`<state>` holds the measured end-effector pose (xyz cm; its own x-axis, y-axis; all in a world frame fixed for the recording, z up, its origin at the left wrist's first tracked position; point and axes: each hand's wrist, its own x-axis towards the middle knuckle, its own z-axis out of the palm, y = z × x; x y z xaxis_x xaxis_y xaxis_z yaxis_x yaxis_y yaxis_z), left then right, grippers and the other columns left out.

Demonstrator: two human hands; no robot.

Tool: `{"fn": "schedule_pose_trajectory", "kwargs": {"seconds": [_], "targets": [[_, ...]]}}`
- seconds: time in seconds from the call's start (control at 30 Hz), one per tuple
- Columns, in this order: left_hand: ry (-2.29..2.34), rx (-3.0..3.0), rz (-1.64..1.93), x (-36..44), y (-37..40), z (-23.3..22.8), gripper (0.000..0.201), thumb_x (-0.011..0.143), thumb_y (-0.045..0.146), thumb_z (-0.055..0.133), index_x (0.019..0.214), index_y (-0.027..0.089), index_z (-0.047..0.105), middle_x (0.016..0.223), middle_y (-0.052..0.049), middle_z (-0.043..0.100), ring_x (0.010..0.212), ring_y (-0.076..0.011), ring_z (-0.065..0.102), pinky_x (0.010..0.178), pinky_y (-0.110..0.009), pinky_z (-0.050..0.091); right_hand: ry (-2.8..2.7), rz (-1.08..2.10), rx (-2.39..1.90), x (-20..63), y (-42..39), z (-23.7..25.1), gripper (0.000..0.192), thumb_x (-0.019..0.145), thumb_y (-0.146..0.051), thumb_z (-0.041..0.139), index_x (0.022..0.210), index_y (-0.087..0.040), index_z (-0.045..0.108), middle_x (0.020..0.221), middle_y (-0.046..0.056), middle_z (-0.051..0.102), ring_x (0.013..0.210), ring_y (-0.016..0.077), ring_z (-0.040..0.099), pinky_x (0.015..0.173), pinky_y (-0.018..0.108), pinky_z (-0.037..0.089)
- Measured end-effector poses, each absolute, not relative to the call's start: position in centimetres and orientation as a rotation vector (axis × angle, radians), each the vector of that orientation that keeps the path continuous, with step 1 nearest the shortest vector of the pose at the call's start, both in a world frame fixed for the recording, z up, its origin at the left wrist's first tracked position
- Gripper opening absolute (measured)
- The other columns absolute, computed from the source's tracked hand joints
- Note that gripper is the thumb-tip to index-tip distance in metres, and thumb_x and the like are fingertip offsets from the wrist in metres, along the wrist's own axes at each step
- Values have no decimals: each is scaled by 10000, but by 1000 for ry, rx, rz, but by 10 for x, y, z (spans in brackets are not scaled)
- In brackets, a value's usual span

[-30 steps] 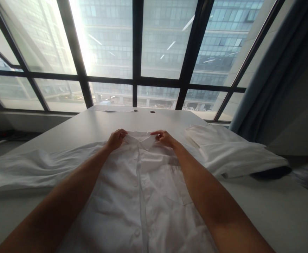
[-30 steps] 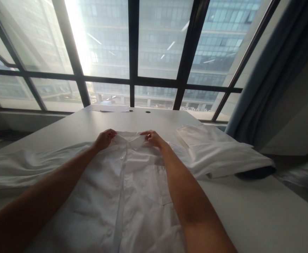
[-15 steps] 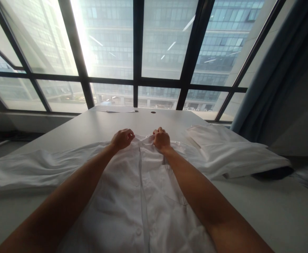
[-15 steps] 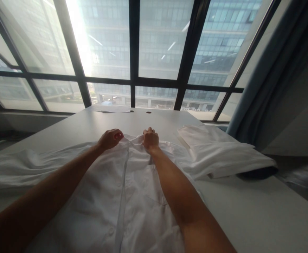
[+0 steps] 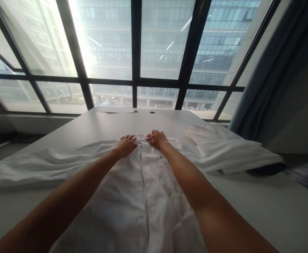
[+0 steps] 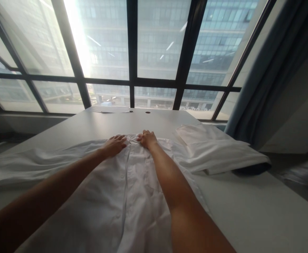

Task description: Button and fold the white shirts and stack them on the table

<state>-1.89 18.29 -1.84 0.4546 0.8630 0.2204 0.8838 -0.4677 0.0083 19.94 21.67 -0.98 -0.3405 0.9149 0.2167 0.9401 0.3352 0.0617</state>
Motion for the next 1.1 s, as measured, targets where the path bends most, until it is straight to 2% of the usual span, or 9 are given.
{"fn": "schedule_pose_trajectory", "kwargs": {"seconds": [0.1,0.2,0.3,0.4,0.6,0.73,0.83,0.97,1.1], "targets": [[-1613,-2696,-191,-20,161,-17,572,968,508,434,1494,288,384,1606,-106,271,1478,-348,196,1124,-643,204,-2363,-343,-1819,194,211,-2,319,986,-334,463,1156,-181,686,1248,173,594,1167,277,495,1017,432,305],[-1651,-2790,-152,-26,147,-20,609,977,588,337,1519,309,343,1623,-99,216,1496,-367,102,1102,-707,115,-2152,-384,-1836,184,189,-2,339,993,-285,414,1169,-136,663,1237,204,594,1145,285,507,991,433,329],[-1738,-2757,-231,-24,143,-26,622,973,617,313,1515,315,354,1623,-110,210,1492,-392,84,1074,-741,94,-2130,-235,-1834,177,161,-5,420,999,-420,389,1189,-151,649,1238,193,598,1123,292,534,948,422,385],[-1830,-2707,-279,-14,141,-30,627,955,633,357,1496,317,392,1616,-122,226,1480,-430,94,1037,-782,86,-2292,-19,-1838,182,143,-7,492,932,-559,492,1192,-175,658,1286,168,581,1182,298,524,972,395,397],[-1908,-2649,-277,-4,129,-25,609,939,640,405,1458,324,444,1606,-114,268,1469,-427,149,1032,-789,76,-2392,-7,-1765,194,128,-2,429,941,-499,517,1235,-214,645,1336,130,573,1223,254,522,1011,351,388],[-1674,-2513,-508,-1,122,-13,422,906,483,563,1219,220,668,1398,-162,534,1337,-355,418,1099,-613,262,-2229,-139,-1768,175,114,1,325,943,-364,507,1109,-163,700,1189,158,663,1111,252,609,908,323,455],[-1739,-2566,-639,8,121,-9,238,872,291,587,984,164,755,1125,-161,678,1088,-297,611,957,-426,459,-2199,50,-1799,161,112,5,307,891,-400,547,966,-174,740,1019,148,728,964,258,678,779,305,500],[-1948,-2572,-709,19,124,-11,221,817,209,575,907,169,772,911,-125,733,867,-263,677,781,-350,505,-2245,247,-1858,157,121,10,239,730,-349,674,856,-167,763,924,160,748,889,300,702,674,310,517],[-2122,-2570,-916,22,133,-11,124,704,185,646,762,151,750,686,-60,696,700,-212,651,632,-272,479,-2141,304,-1905,164,132,11,237,620,-212,694,834,-141,767,851,174,746,826,312,704,612,301,500]]}}
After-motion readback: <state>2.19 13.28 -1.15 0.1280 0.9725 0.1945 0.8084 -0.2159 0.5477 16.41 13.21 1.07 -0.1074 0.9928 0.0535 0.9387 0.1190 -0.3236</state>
